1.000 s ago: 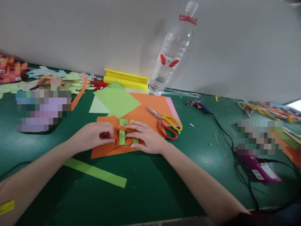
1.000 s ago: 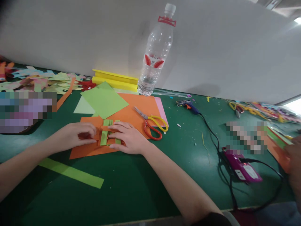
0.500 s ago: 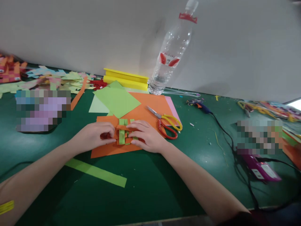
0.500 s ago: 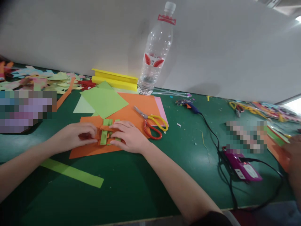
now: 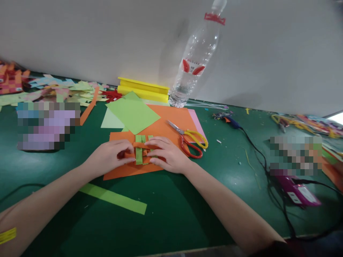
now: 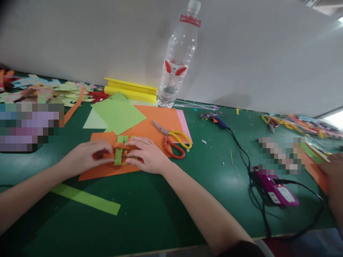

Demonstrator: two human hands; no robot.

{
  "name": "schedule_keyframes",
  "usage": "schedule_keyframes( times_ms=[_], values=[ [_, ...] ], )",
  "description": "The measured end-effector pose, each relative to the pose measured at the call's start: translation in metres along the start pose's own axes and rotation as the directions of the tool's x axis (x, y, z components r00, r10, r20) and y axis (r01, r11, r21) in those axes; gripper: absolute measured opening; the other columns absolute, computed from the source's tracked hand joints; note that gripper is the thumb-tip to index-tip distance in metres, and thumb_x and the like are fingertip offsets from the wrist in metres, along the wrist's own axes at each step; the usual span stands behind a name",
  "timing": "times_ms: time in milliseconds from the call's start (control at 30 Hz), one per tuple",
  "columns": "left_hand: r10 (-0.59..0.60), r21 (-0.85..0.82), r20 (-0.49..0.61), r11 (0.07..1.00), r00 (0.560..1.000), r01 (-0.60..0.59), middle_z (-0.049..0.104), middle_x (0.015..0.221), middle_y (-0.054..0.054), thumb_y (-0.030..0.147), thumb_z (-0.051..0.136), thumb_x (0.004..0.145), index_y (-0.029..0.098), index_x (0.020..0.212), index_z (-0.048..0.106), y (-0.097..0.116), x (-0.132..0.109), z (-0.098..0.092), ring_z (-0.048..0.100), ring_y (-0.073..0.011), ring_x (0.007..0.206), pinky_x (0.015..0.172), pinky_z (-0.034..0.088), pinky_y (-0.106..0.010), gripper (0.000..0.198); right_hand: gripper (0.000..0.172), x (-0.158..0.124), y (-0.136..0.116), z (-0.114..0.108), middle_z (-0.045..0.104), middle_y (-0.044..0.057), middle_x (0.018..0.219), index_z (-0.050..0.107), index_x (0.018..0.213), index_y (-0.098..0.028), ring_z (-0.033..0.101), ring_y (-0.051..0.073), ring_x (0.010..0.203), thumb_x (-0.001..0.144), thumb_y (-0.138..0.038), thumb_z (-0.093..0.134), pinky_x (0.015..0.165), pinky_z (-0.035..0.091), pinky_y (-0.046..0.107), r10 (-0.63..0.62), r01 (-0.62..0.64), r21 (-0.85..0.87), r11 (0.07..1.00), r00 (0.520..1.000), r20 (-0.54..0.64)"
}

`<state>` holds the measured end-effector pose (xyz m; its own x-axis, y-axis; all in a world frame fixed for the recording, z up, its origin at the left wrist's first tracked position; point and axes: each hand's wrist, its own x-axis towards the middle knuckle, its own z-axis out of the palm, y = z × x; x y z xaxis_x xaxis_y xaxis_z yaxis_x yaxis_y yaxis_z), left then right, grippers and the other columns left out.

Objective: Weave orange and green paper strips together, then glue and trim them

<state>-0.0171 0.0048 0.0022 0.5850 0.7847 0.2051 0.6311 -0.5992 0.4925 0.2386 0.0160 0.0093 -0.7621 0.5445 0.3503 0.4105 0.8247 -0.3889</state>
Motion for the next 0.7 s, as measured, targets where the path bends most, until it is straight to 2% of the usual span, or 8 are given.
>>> schedule_keyframes(
  times_ms=[267, 533, 700],
  values=[
    [0.035, 0.018, -0.016, 0.999, 0.999, -0.035, 0.061, 0.078, 0.000, 0.043, 0.054, 0.087, 0.020, 0.084, 0.056, 0.0013, 0.0010, 0.0008, 0.055, -0.0135, 0.064, 0.057, 0.038, -0.024, 0.023, 0.025, 0.0016, -0.0003, 0.0023, 0.061, 0.005, 0.121, 0.066, 0.100, -0.019, 0.047, 0.019, 0.120, 0.090, -0.035, 0.050, 0.104, 0.039, 0.041, -0.076, 0.075, -0.025, 0.997, 0.996, -0.055],
    [0.062, 0.055, -0.002, 0.997, 0.998, -0.062, 0.063, 0.082, 0.000, 0.045, 0.053, 0.088, 0.021, 0.090, 0.057, -0.0006, 0.0013, 0.0028, 0.057, -0.0144, 0.068, 0.060, 0.040, -0.025, 0.025, 0.022, 0.0016, -0.0020, 0.0050, 0.069, 0.002, 0.102, 0.065, 0.099, -0.018, 0.052, 0.019, 0.115, 0.090, -0.033, 0.051, 0.101, 0.042, 0.039, -0.145, 0.139, -0.066, 0.988, 0.985, -0.091],
    [0.126, 0.163, -0.056, 0.980, 0.991, -0.115, 0.064, 0.098, -0.005, 0.044, 0.049, 0.090, 0.019, 0.099, 0.056, 0.0044, 0.0013, 0.0004, 0.057, -0.0210, 0.092, 0.080, 0.042, -0.033, 0.027, 0.021, 0.0008, -0.0016, 0.0058, 0.070, 0.003, 0.099, 0.064, 0.097, -0.017, 0.054, 0.020, 0.113, 0.088, -0.032, 0.054, 0.099, 0.044, 0.038, -0.154, 0.147, -0.070, 0.987, 0.981, -0.115]
  ],
)
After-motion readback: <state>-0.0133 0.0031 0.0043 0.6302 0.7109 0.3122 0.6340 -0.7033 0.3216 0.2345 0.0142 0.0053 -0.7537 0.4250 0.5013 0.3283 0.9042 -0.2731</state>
